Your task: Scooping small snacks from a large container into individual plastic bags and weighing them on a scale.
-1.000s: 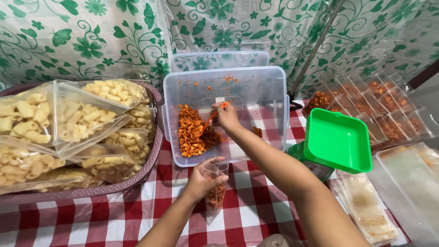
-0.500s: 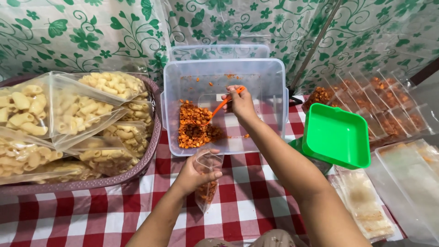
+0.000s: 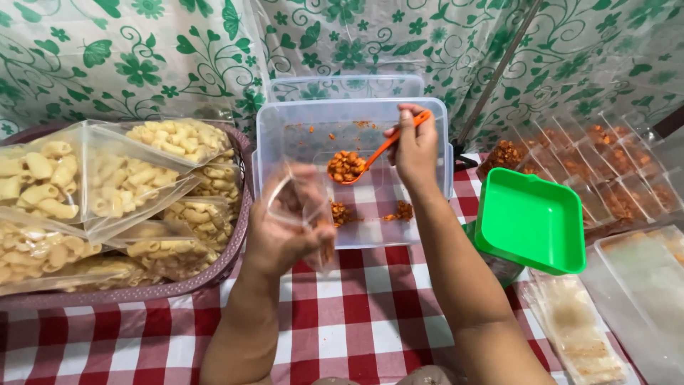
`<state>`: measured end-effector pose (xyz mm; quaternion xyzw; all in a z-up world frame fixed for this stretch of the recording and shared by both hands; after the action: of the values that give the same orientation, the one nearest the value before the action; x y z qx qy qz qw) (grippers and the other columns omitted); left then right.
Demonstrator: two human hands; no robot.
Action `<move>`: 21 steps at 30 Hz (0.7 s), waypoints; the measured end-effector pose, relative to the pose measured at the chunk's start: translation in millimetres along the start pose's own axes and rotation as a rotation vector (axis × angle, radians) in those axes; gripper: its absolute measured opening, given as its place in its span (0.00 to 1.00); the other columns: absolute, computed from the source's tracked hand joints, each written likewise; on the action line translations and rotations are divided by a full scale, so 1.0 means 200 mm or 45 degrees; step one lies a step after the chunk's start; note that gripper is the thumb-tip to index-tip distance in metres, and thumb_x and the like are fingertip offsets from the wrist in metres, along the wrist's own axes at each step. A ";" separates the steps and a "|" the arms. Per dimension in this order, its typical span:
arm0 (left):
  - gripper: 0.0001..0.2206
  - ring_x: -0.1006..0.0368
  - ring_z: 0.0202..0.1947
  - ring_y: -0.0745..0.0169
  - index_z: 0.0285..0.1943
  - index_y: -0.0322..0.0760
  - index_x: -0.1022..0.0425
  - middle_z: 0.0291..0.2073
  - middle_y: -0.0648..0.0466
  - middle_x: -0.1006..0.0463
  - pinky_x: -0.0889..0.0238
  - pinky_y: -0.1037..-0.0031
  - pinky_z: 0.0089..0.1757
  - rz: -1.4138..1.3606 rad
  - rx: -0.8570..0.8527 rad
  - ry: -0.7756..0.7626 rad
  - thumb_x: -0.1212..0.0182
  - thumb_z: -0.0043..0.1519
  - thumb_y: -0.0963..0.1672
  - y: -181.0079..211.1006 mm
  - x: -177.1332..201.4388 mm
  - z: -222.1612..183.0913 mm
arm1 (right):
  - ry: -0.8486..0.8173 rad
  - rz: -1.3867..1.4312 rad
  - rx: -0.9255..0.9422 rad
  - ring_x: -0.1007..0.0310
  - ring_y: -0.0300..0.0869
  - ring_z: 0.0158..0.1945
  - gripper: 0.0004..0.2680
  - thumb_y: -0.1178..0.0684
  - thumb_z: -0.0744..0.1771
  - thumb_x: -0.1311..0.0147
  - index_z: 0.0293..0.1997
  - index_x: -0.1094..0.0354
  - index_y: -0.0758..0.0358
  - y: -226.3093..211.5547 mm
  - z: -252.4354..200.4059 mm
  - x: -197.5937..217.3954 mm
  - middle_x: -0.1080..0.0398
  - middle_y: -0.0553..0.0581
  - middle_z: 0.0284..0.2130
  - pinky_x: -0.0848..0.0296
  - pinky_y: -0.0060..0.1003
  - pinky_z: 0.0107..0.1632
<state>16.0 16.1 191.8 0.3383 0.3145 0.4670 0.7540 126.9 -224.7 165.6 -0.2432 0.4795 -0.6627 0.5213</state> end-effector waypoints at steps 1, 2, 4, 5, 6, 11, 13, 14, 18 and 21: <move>0.41 0.24 0.27 0.63 0.65 0.28 0.35 0.31 0.45 0.23 0.24 0.73 0.29 0.000 0.002 -0.003 0.17 0.44 0.47 0.02 -0.01 0.04 | 0.003 0.001 -0.001 0.33 0.41 0.14 0.08 0.51 0.74 0.58 0.54 0.38 0.61 -0.03 0.02 0.03 0.27 0.61 0.24 0.33 0.30 0.14; 0.41 0.25 0.27 0.60 0.66 0.31 0.36 0.35 0.44 0.24 0.23 0.72 0.23 0.155 0.131 0.097 0.17 0.44 0.47 0.04 -0.01 0.08 | 0.036 -0.043 0.061 0.32 0.40 0.15 0.08 0.50 0.74 0.58 0.55 0.38 0.60 -0.05 0.04 0.06 0.27 0.60 0.24 0.33 0.29 0.15; 0.41 0.25 0.27 0.56 0.67 0.34 0.36 0.39 0.42 0.25 0.22 0.70 0.18 0.309 0.261 0.199 0.17 0.45 0.46 0.02 -0.02 0.15 | 0.067 -0.085 0.122 0.31 0.40 0.15 0.08 0.50 0.74 0.59 0.55 0.39 0.60 -0.11 0.07 0.11 0.27 0.59 0.24 0.32 0.28 0.15; 0.40 0.24 0.30 0.51 0.66 0.33 0.34 0.37 0.41 0.24 0.21 0.64 0.25 0.411 0.206 0.241 0.16 0.44 0.46 -0.01 -0.02 0.17 | 0.089 -0.067 0.227 0.32 0.40 0.15 0.07 0.51 0.74 0.59 0.56 0.39 0.61 -0.14 0.09 0.13 0.27 0.60 0.24 0.32 0.28 0.16; 0.39 0.23 0.33 0.46 0.64 0.33 0.32 0.36 0.41 0.23 0.20 0.58 0.31 0.513 0.155 0.287 0.15 0.44 0.46 -0.04 -0.02 0.19 | 0.108 -0.050 0.327 0.33 0.40 0.15 0.07 0.52 0.74 0.59 0.56 0.40 0.62 -0.17 0.10 0.15 0.28 0.61 0.24 0.32 0.28 0.17; 0.38 0.20 0.38 0.40 0.62 0.38 0.28 0.35 0.40 0.19 0.24 0.55 0.38 0.798 0.206 0.270 0.16 0.43 0.51 -0.16 -0.04 0.26 | 0.084 -0.169 0.490 0.32 0.42 0.17 0.08 0.53 0.75 0.58 0.58 0.42 0.66 -0.31 0.10 0.19 0.27 0.65 0.27 0.30 0.31 0.18; 0.39 0.20 0.38 0.34 0.62 0.35 0.29 0.36 0.36 0.19 0.25 0.51 0.39 0.827 0.254 0.205 0.18 0.44 0.52 -0.19 -0.05 0.29 | 0.111 -0.190 0.542 0.31 0.43 0.18 0.08 0.54 0.75 0.58 0.58 0.41 0.66 -0.35 0.10 0.19 0.27 0.66 0.28 0.29 0.31 0.19; 0.39 0.20 0.41 0.32 0.63 0.30 0.30 0.39 0.32 0.21 0.25 0.50 0.41 0.835 0.351 0.136 0.19 0.44 0.52 -0.20 -0.06 0.31 | 0.136 -0.197 0.572 0.32 0.43 0.18 0.08 0.53 0.75 0.58 0.58 0.41 0.66 -0.36 0.10 0.18 0.27 0.67 0.28 0.30 0.32 0.19; 0.53 0.23 0.45 0.64 0.76 0.40 0.42 0.46 0.56 0.20 0.30 0.68 0.48 1.057 0.868 -0.071 0.28 0.41 0.61 -0.24 -0.12 0.40 | 0.194 -0.385 0.451 0.35 0.36 0.19 0.08 0.49 0.74 0.60 0.57 0.38 0.57 -0.53 -0.02 0.07 0.26 0.56 0.32 0.33 0.27 0.23; 0.42 0.22 0.51 0.34 0.62 0.34 0.28 0.45 0.37 0.18 0.28 0.52 0.51 0.960 0.621 -0.047 0.21 0.40 0.56 -0.34 -0.09 0.38 | 0.094 -0.339 0.752 0.30 0.43 0.20 0.10 0.52 0.75 0.58 0.55 0.38 0.69 -0.45 -0.04 0.05 0.26 0.66 0.28 0.30 0.33 0.21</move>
<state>103.5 -38.6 184.6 0.6054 0.2565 0.6153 0.4349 76.0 -231.3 240.3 -0.1178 0.2492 -0.8438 0.4605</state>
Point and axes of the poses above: each hand's wrist, its own z-axis towards the middle knuckle, its own x-axis out of the back of the hand, y = z × x, the point moved 1 cm from there along z, towards the middle knuckle
